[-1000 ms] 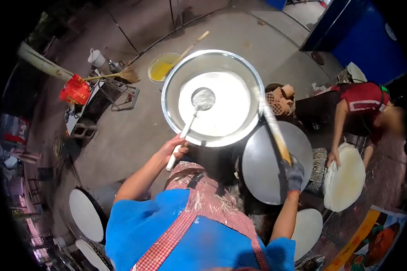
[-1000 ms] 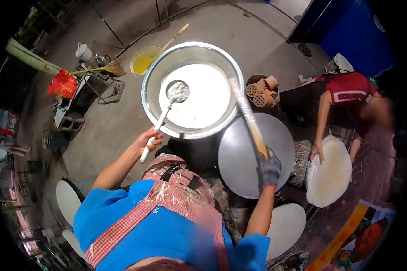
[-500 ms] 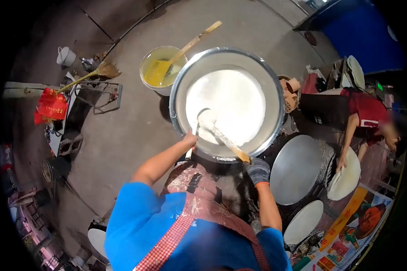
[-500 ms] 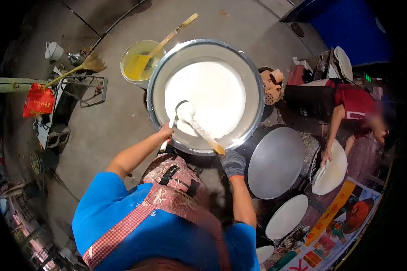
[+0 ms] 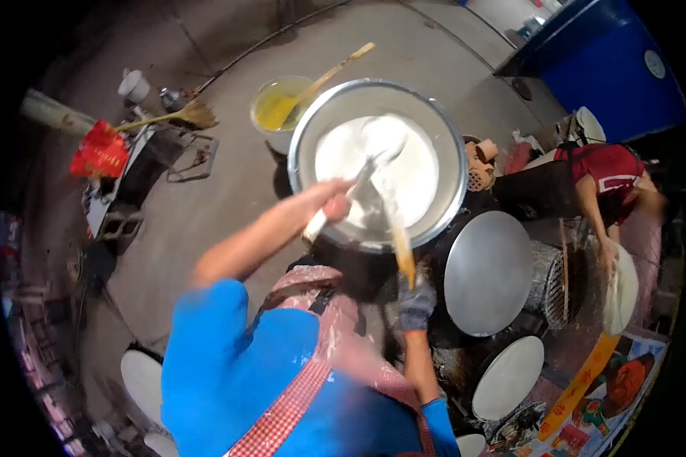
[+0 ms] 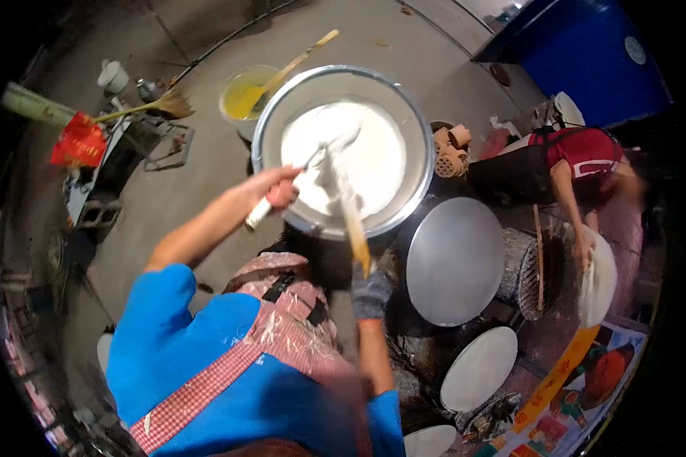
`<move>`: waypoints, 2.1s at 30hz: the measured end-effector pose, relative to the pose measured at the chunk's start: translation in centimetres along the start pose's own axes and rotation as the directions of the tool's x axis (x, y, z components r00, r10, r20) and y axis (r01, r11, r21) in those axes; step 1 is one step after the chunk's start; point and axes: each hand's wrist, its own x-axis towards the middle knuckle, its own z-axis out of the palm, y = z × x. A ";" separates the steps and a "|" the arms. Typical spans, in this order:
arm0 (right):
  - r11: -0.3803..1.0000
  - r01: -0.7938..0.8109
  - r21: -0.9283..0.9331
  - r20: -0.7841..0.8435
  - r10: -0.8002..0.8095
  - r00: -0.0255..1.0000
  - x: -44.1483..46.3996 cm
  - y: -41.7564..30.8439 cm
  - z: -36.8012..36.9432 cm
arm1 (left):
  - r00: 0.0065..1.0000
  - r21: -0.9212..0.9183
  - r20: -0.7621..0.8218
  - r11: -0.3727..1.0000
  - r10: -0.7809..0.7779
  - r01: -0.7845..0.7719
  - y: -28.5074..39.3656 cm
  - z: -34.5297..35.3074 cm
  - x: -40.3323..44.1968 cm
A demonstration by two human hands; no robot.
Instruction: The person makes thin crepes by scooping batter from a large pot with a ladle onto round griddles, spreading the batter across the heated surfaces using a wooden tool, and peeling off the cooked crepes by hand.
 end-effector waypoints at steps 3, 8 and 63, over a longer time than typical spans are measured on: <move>0.991 0.122 0.057 -0.217 -0.107 0.970 2.7 -1.1 -4.9 | 0.979 0.095 0.134 0.982 0.152 -0.165 0.1 6.9 -8.9; 0.844 0.333 0.419 -0.518 -0.079 0.852 7.3 -2.8 -14.4 | 0.740 0.525 0.421 0.525 0.524 -0.670 1.5 14.9 -18.4; 0.508 -0.551 0.662 -0.233 0.838 0.492 -11.4 30.8 0.4 | 0.485 0.592 0.798 -0.317 0.358 -0.741 -22.0 26.8 19.9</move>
